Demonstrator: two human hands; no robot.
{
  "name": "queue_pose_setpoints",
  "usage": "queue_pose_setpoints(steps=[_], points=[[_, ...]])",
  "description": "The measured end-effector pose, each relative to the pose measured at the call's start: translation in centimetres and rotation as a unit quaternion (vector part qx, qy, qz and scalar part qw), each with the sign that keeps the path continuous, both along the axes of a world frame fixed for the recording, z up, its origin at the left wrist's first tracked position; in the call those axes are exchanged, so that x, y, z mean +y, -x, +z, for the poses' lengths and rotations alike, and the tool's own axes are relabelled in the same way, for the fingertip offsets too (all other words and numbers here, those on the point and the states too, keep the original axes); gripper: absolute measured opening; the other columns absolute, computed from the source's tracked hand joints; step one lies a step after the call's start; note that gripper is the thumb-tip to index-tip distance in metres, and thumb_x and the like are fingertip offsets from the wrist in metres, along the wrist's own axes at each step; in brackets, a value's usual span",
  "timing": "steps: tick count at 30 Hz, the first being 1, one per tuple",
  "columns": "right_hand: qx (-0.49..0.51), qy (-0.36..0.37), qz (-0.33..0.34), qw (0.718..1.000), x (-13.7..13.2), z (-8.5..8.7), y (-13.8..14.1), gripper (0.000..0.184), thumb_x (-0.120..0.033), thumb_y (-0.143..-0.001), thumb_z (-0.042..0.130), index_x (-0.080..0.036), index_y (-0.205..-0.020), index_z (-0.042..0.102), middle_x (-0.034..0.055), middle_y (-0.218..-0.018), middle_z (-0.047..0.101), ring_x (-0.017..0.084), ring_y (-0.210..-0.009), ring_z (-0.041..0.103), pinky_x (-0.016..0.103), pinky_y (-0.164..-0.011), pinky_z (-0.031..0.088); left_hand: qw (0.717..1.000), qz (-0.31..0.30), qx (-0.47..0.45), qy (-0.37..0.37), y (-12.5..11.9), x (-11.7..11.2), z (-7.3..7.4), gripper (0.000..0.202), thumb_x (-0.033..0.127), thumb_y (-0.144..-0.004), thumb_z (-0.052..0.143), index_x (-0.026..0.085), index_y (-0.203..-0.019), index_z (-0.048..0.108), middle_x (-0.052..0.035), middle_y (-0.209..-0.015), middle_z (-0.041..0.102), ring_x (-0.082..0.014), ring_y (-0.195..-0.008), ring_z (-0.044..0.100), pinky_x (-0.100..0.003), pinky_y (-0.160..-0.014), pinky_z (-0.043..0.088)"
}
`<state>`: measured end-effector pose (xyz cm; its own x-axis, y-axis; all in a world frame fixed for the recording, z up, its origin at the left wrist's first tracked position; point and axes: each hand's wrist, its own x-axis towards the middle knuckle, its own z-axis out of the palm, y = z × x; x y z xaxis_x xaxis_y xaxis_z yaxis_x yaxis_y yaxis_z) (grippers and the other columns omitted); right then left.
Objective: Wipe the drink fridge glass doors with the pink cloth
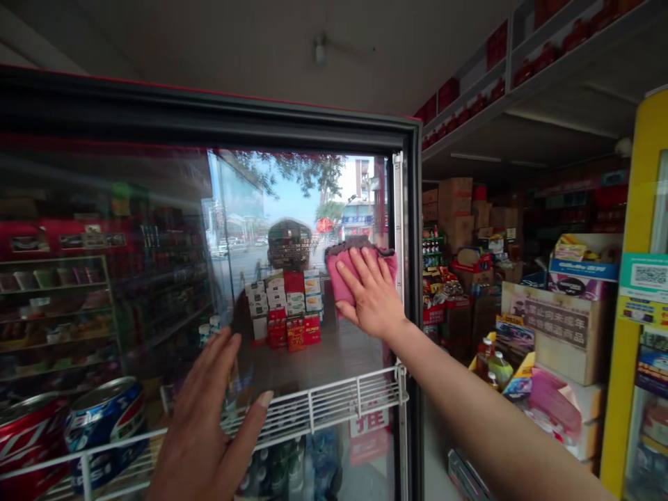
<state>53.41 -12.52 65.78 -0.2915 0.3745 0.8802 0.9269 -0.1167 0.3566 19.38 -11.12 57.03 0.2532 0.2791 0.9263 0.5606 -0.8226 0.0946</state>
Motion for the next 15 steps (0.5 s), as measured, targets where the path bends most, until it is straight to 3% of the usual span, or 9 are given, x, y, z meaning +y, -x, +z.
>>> queue_pose_setpoints(steps=[4,8,10,12,15], points=[[0.047,-0.058,-0.013,0.997,1.0,6.4,0.4,0.084,-0.062,-0.110,0.048,-0.017,-0.178,0.029,0.0194,-0.188,0.019,0.044,-0.175,0.015,0.070,-0.138,0.021,1.000,-0.007,0.002,-0.019,-1.3,0.2,1.6,0.082,0.037,-0.105,0.061,0.025,-0.177,0.025,-0.0133,-0.182,0.038,-0.0337,-0.168,0.039,-0.059,-0.137,0.036],[0.078,-0.082,-0.014,0.993,1.9,13.9,0.7,0.087,-0.066,-0.109,0.045,-0.017,-0.179,0.026,0.0181,-0.189,0.019,0.043,-0.175,0.014,0.069,-0.139,0.018,0.998,-0.010,-0.002,-0.060,-2.5,0.6,4.7,0.079,0.037,-0.105,0.061,0.025,-0.176,0.028,-0.0141,-0.181,0.039,-0.0350,-0.168,0.038,-0.061,-0.136,0.037],[0.084,-0.099,-0.002,0.992,2.3,16.6,0.6,0.086,-0.066,-0.109,0.045,-0.017,-0.178,0.028,0.0176,-0.188,0.020,0.043,-0.175,0.015,0.068,-0.139,0.018,0.997,-0.015,-0.006,-0.077,-3.1,0.8,6.4,0.079,0.038,-0.105,0.062,0.025,-0.175,0.029,-0.0146,-0.182,0.039,-0.0356,-0.169,0.038,-0.061,-0.136,0.037],[0.085,-0.113,0.015,0.990,2.5,18.1,0.4,0.084,-0.066,-0.110,0.044,-0.018,-0.178,0.029,0.0173,-0.188,0.021,0.042,-0.175,0.015,0.068,-0.139,0.018,0.996,-0.020,-0.008,-0.086,-3.7,0.8,7.6,0.080,0.039,-0.104,0.062,0.024,-0.176,0.028,-0.0150,-0.182,0.038,-0.0357,-0.169,0.037,-0.062,-0.137,0.037],[0.082,-0.118,0.035,0.989,2.8,18.1,0.0,0.084,-0.066,-0.110,0.042,-0.019,-0.178,0.028,0.0160,-0.188,0.021,0.041,-0.175,0.013,0.068,-0.139,0.017,0.995,-0.035,-0.008,-0.090,-4.7,0.6,8.2,0.082,0.039,-0.104,0.063,0.023,-0.176,0.028,-0.0146,-0.182,0.037,-0.0351,-0.170,0.036,-0.061,-0.139,0.035]])
